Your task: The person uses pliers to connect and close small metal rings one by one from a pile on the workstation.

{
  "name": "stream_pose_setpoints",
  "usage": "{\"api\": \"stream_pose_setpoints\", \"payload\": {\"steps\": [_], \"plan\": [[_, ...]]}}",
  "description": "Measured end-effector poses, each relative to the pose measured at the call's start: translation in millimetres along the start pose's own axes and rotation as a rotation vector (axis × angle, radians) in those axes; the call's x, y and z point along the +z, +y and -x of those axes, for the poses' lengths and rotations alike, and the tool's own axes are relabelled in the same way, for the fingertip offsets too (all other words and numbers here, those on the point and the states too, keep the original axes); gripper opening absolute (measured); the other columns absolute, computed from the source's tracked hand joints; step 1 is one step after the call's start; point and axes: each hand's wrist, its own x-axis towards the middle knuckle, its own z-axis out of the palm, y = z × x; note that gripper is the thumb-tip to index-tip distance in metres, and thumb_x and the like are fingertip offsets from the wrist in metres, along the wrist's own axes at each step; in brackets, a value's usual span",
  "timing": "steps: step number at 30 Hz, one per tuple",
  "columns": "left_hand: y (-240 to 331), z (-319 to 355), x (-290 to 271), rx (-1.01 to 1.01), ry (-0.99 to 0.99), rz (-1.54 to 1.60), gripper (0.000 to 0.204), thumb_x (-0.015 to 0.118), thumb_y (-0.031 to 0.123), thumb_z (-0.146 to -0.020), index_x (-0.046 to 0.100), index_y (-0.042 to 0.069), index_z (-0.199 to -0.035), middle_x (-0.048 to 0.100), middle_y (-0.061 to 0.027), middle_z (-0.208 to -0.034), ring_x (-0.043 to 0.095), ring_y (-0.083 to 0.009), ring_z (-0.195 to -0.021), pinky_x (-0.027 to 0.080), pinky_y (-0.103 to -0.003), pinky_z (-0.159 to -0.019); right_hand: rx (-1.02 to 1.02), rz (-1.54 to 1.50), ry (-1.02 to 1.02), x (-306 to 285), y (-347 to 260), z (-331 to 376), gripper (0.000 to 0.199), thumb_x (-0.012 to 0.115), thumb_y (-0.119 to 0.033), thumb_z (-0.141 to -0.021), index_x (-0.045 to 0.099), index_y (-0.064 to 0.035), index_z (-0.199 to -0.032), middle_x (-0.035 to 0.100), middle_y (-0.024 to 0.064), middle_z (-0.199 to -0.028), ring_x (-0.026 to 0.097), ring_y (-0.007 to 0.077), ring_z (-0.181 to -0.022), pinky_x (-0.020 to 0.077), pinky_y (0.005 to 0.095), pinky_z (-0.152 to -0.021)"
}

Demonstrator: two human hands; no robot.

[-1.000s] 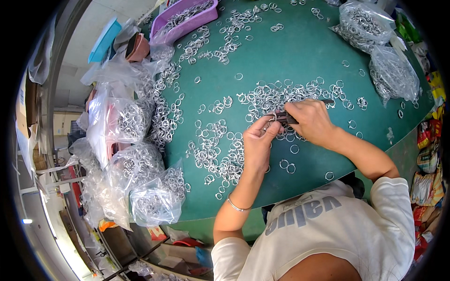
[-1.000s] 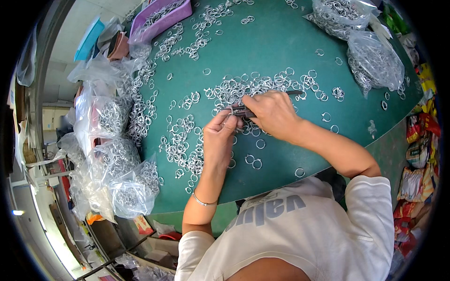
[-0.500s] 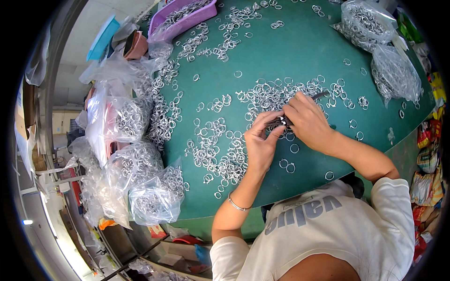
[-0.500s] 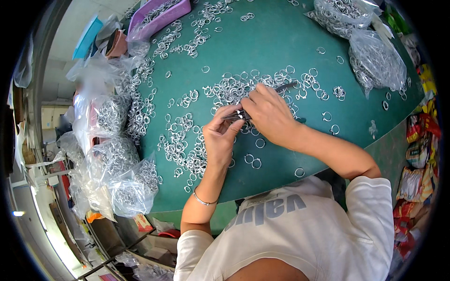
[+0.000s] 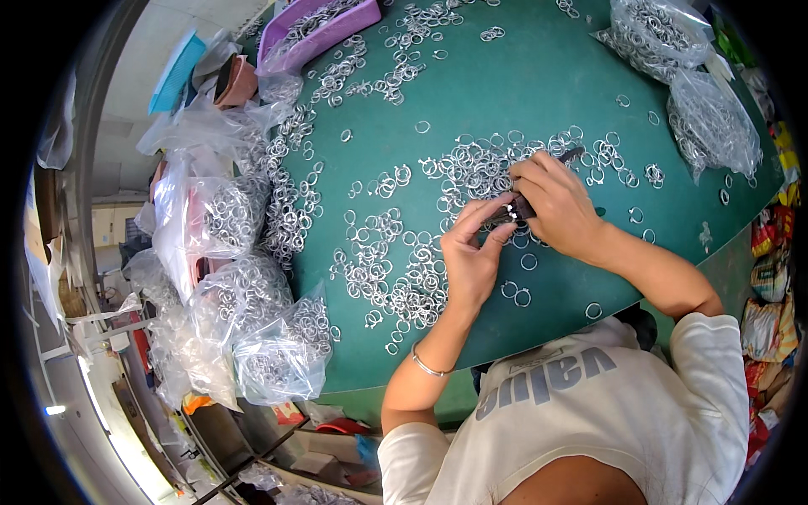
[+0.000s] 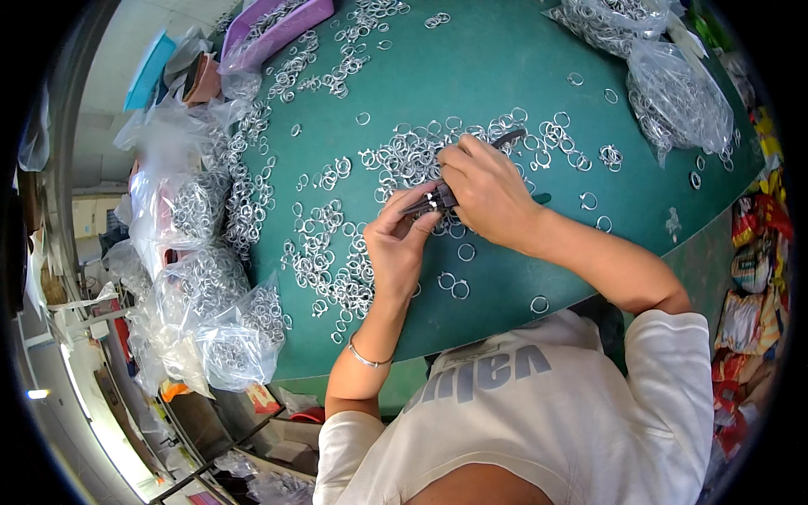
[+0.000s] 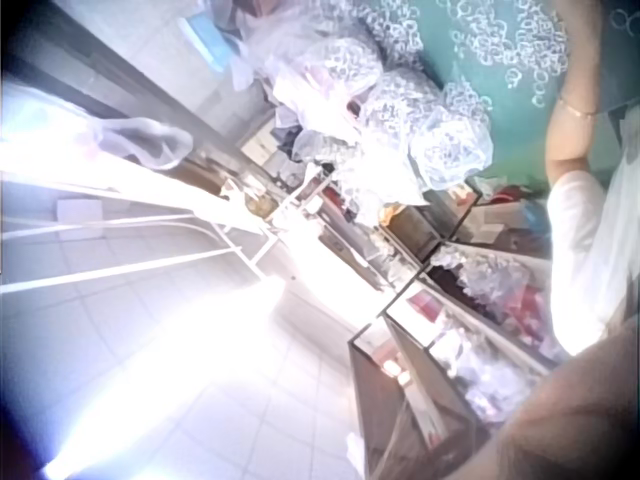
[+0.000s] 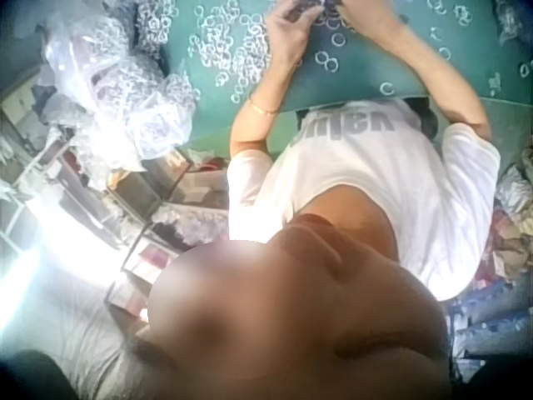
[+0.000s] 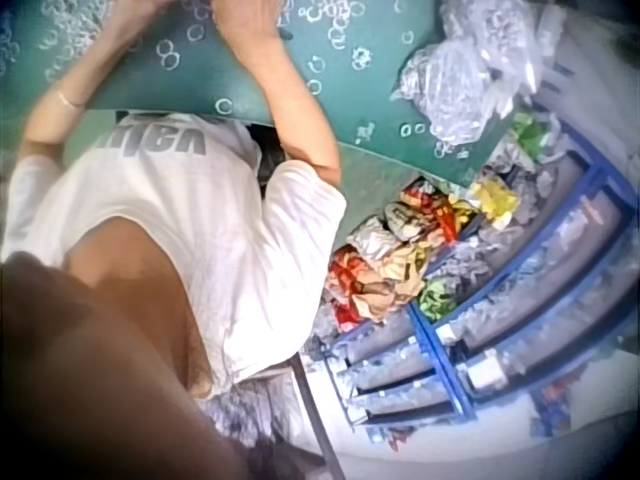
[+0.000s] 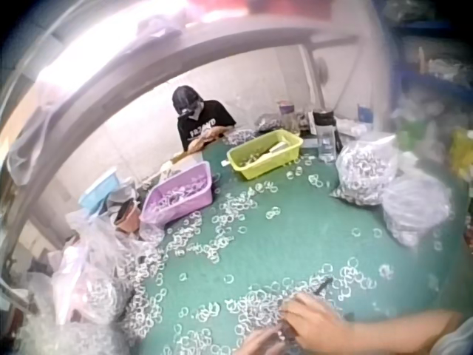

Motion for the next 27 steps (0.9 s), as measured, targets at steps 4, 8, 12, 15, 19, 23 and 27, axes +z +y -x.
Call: {"api": "stream_pose_setpoints", "payload": {"steps": [4, 8, 12, 15, 19, 23, 27], "plan": [[0.9, 2.1, 1.6, 0.041, 0.018, -0.015, 0.030, 0.060, -0.009, -0.075, 0.059, -0.006, -0.105, 0.059, -0.0090, -0.101, 0.054, -0.0139, -0.089, 0.044, -0.024, -0.078, -0.033, 0.073, -0.036, 0.0, 4.5, 1.6, 0.015, 0.061, -0.003, -0.056, 0.049, -0.0033, -0.065, 0.053, 0.0107, -0.066, 0.054, 0.0259, -0.065, 0.0416, 0.0332, -0.060], [-0.2, 3.5, 6.5, 0.078, 0.061, -0.044, 0.030, 0.062, -0.008, -0.073, 0.061, -0.005, -0.103, 0.062, -0.0096, -0.098, 0.055, -0.0145, -0.083, 0.046, -0.025, -0.075, -0.069, 0.038, 0.043, 1.9, 4.4, 2.2, 0.017, 0.063, -0.006, -0.056, 0.047, -0.0049, -0.063, 0.050, 0.0075, -0.054, 0.054, 0.0259, -0.052, 0.0410, 0.0361, -0.050], [0.3, 2.8, 7.5, 0.093, 0.056, -0.038, 0.028, 0.062, -0.008, -0.074, 0.061, -0.005, -0.102, 0.062, -0.0106, -0.101, 0.056, -0.0151, -0.085, 0.047, -0.025, -0.077, -0.091, 0.040, 0.060, 4.6, 7.5, 4.7, 0.019, 0.063, -0.007, -0.055, 0.045, -0.0053, -0.061, 0.049, 0.0077, -0.053, 0.053, 0.0257, -0.049, 0.0400, 0.0360, -0.047], [2.0, 6.2, 5.9, 0.066, 0.027, -0.040, 0.025, 0.061, -0.007, -0.076, 0.059, -0.008, -0.102, 0.057, -0.0144, -0.110, 0.055, -0.0177, -0.097, 0.047, -0.028, -0.084, -0.081, 0.027, 0.068, 3.4, 7.2, 6.0, 0.019, 0.062, -0.007, -0.056, 0.044, -0.0057, -0.060, 0.049, 0.0075, -0.053, 0.052, 0.0253, -0.049, 0.0395, 0.0358, -0.046], [2.1, 6.1, 9.3, 0.105, 0.035, -0.015, 0.026, 0.061, -0.006, -0.077, 0.059, -0.008, -0.102, 0.056, -0.0143, -0.111, 0.056, -0.0179, -0.096, 0.046, -0.028, -0.085, -0.070, 0.045, 0.092, 7.5, 9.0, 7.8, 0.021, 0.063, -0.009, -0.056, 0.042, -0.0067, -0.058, 0.049, 0.0068, -0.052, 0.053, 0.0248, -0.048, 0.0402, 0.0359, -0.046], [2.9, 3.8, 9.9, 0.110, 0.062, -0.047, 0.027, 0.064, -0.005, -0.075, 0.060, -0.007, -0.101, 0.059, -0.0117, -0.104, 0.056, -0.0170, -0.092, 0.046, -0.027, -0.081, -0.070, 0.056, 0.075, 4.3, 5.9, 5.9, 0.022, 0.064, -0.011, -0.057, 0.043, -0.0071, -0.059, 0.050, 0.0065, -0.052, 0.053, 0.0245, -0.048, 0.0414, 0.0359, -0.046], [5.2, 2.5, 8.1, 0.152, 0.060, -0.169, 0.025, 0.060, -0.006, -0.077, 0.059, -0.008, -0.102, 0.059, -0.0106, -0.102, 0.056, -0.0132, -0.089, 0.046, -0.024, -0.077, -0.062, 0.056, 0.061, 1.8, 5.6, 2.6, 0.023, 0.065, -0.012, -0.056, 0.044, -0.0067, -0.060, 0.051, 0.0074, -0.053, 0.055, 0.0267, -0.051, 0.0429, 0.0380, -0.049]]}}
